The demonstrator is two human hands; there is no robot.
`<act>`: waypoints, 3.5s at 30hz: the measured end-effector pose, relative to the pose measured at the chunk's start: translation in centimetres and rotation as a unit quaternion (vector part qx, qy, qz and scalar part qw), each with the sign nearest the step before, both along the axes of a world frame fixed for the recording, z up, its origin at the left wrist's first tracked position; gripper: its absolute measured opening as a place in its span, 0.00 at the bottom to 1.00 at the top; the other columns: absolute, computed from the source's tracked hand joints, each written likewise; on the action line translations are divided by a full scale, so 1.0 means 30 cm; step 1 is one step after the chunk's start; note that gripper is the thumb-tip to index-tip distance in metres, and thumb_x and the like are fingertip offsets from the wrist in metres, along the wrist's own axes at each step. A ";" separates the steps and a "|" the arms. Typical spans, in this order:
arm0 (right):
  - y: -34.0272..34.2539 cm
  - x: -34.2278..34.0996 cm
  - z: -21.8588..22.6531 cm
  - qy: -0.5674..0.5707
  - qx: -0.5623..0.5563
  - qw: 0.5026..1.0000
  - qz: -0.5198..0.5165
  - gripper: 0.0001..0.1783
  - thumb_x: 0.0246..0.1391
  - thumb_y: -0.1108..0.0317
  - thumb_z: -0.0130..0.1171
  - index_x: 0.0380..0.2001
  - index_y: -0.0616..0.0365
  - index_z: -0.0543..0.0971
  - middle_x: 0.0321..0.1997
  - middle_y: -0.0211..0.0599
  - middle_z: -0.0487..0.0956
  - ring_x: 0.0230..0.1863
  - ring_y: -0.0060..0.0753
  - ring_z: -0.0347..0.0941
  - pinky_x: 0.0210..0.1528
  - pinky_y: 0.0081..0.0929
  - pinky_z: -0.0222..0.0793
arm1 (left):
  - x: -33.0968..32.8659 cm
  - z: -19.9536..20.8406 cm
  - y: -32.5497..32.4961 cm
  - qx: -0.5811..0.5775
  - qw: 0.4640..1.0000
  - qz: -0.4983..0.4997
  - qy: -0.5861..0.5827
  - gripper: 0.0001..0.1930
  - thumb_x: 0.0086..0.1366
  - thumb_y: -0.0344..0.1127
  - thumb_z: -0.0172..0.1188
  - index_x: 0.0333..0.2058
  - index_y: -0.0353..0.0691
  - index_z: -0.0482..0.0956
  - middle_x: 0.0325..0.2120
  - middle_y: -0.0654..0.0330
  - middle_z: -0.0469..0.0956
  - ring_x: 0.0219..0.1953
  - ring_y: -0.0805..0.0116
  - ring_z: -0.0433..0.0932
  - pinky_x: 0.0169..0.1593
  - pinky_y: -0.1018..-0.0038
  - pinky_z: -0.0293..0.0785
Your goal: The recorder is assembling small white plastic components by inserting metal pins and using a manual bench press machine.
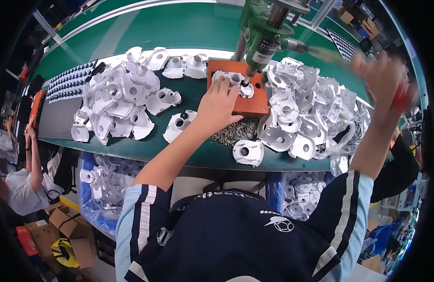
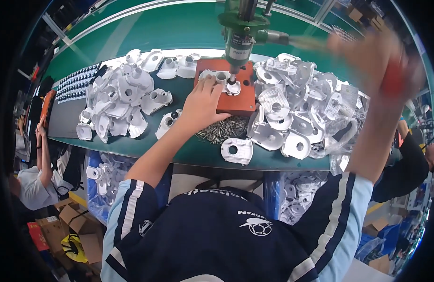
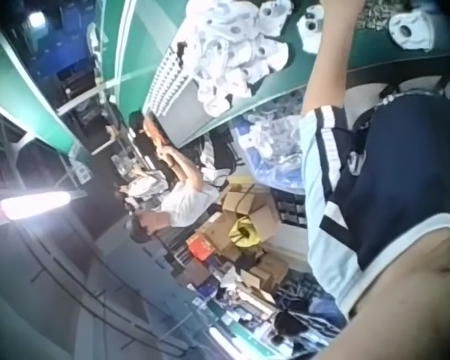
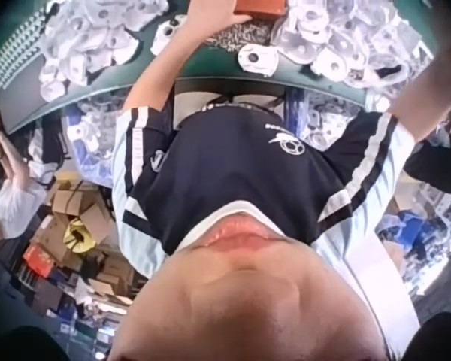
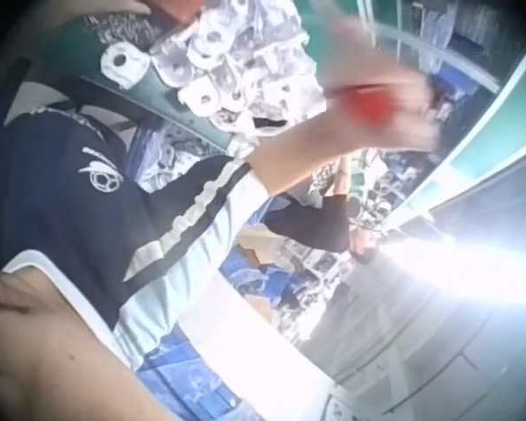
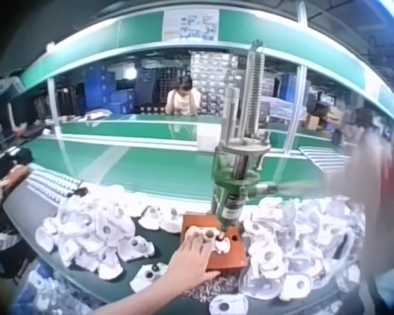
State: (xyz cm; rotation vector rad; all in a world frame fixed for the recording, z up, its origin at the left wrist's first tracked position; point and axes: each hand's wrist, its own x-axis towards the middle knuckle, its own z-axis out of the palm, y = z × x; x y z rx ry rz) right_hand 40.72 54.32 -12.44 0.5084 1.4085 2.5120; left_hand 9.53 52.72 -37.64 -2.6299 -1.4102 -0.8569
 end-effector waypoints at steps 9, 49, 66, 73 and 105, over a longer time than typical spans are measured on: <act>-0.302 -0.242 -0.394 0.439 -0.810 0.317 0.225 0.12 0.29 0.71 0.56 0.06 0.55 0.63 0.11 0.28 0.59 0.20 0.34 0.60 0.56 0.45 0.54 | -0.037 0.013 0.002 -0.023 0.999 0.011 -0.019 0.39 0.46 0.59 0.64 0.48 0.34 0.64 0.45 0.43 0.69 0.48 0.48 0.70 0.51 0.61 0.68; 0.058 -0.121 -0.423 0.703 -0.650 0.019 0.287 0.22 0.51 0.72 0.48 0.51 0.64 0.68 0.32 0.36 0.75 0.32 0.22 0.68 0.39 0.20 0.64 | -0.280 0.284 0.180 -0.057 0.955 -0.049 -0.286 0.22 0.50 0.37 0.67 0.45 0.47 0.73 0.31 0.61 0.68 0.27 0.70 0.70 0.33 0.74 0.69; -0.092 -0.037 -0.484 0.745 -0.628 0.021 0.224 0.18 0.51 0.72 0.47 0.47 0.65 0.70 0.31 0.35 0.75 0.34 0.22 0.69 0.38 0.19 0.65 | -0.327 0.097 0.566 -0.409 0.844 0.149 -0.312 0.20 0.62 0.54 0.52 0.43 0.45 0.65 0.24 0.60 0.71 0.17 0.75 0.71 0.15 0.83 0.64; -0.141 -0.058 -0.515 0.742 -0.631 0.010 0.225 0.17 0.52 0.72 0.48 0.46 0.66 0.71 0.30 0.35 0.75 0.33 0.22 0.70 0.38 0.19 0.65 | -0.443 -0.168 0.908 -0.093 0.907 0.242 -0.332 0.26 0.55 0.38 0.58 0.51 0.40 0.62 0.41 0.42 0.70 0.38 0.49 0.76 0.40 0.57 0.74; -0.445 -0.432 -0.861 0.547 -0.734 0.402 0.034 0.30 0.34 0.64 0.67 0.45 0.55 0.68 0.51 0.43 0.67 0.53 0.45 0.62 0.53 0.38 0.58 | -0.391 0.149 0.052 -0.197 0.922 0.060 -0.328 0.21 0.56 0.34 0.50 0.49 0.35 0.68 0.34 0.54 0.74 0.33 0.69 0.73 0.40 0.75 0.69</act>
